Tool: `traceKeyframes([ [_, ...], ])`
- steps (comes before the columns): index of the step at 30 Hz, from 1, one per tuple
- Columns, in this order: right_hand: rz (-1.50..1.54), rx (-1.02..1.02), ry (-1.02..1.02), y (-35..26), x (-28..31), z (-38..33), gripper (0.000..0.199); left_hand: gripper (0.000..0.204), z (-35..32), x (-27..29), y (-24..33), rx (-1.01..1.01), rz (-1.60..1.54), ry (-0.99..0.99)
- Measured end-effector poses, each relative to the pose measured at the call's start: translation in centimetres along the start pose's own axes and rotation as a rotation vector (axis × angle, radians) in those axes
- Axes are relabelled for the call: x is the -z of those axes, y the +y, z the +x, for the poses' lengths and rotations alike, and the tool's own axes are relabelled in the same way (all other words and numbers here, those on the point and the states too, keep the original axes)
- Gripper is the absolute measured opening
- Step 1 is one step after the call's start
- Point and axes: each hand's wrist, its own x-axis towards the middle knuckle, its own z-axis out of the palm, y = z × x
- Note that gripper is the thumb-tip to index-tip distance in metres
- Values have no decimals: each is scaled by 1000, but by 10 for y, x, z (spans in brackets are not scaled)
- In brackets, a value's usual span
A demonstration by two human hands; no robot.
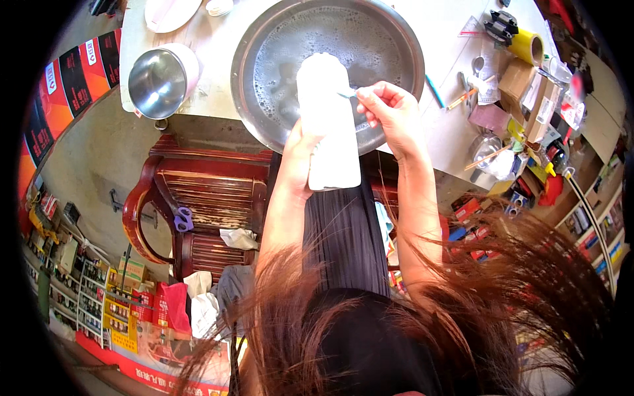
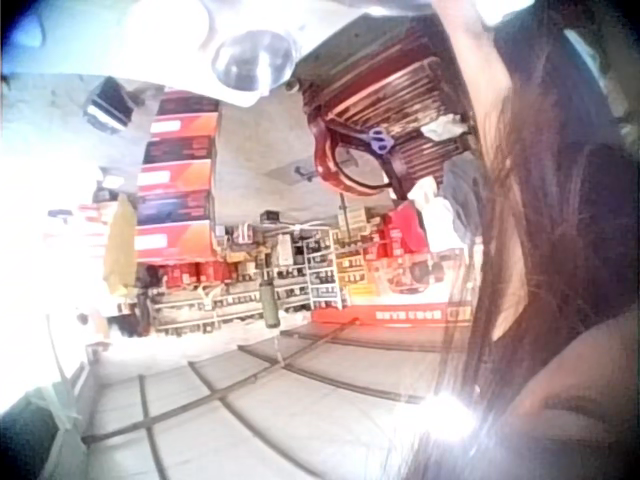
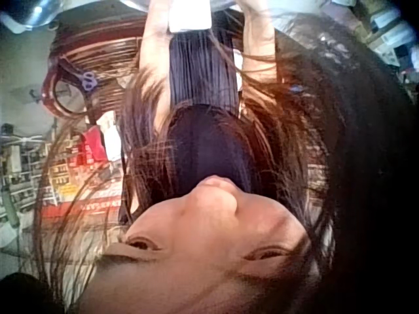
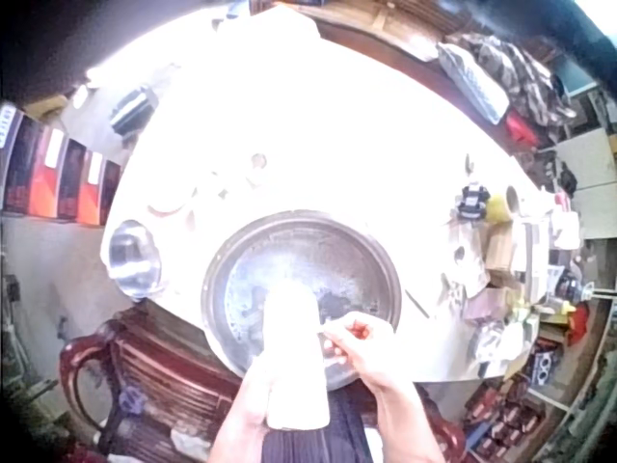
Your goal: The person scrubs the exterior and interior of a white cylindrical container using a steel wool pad and a toothbrush. They work over a metal basin filled with soapy water, rinsing the container and tools periodically. The person then places the cleaned container on the table.
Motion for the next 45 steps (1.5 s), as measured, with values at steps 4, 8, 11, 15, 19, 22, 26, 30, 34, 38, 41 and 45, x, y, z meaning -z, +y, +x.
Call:
traceKeyframes([
  [4,30,3,17,0,1,-4,12,61,-1,2,4,39,-67,-68],
  [8,7,53,-17,-9,-13,1,12,63,4,5,-7,4,-24,2],
  [11,1,20,12,1,-4,1,12,67,-3,1,4,69,-110,-47],
  [15,45,10,108,23,12,2,12,71,-5,2,9,53,-236,-138],
  [19,123,56,288,42,15,26,14,71,-2,-2,7,80,-283,-146],
  [22,-100,130,461,53,8,61,17,70,4,-3,4,100,-335,-139],
  [26,114,45,330,63,15,66,19,64,9,5,-1,46,-359,-57],
  [30,364,-72,-26,32,10,17,16,64,11,17,4,77,-363,-113],
  [34,297,-62,-118,17,-3,14,15,69,10,3,3,65,-301,-105],
  [38,127,36,-23,9,-6,16,14,74,4,4,6,69,-204,-114],
  [41,93,59,59,24,5,10,13,73,4,5,10,21,-285,-159],
  [45,150,214,51,11,-19,7,10,73,7,-6,16,45,-305,-161],
])
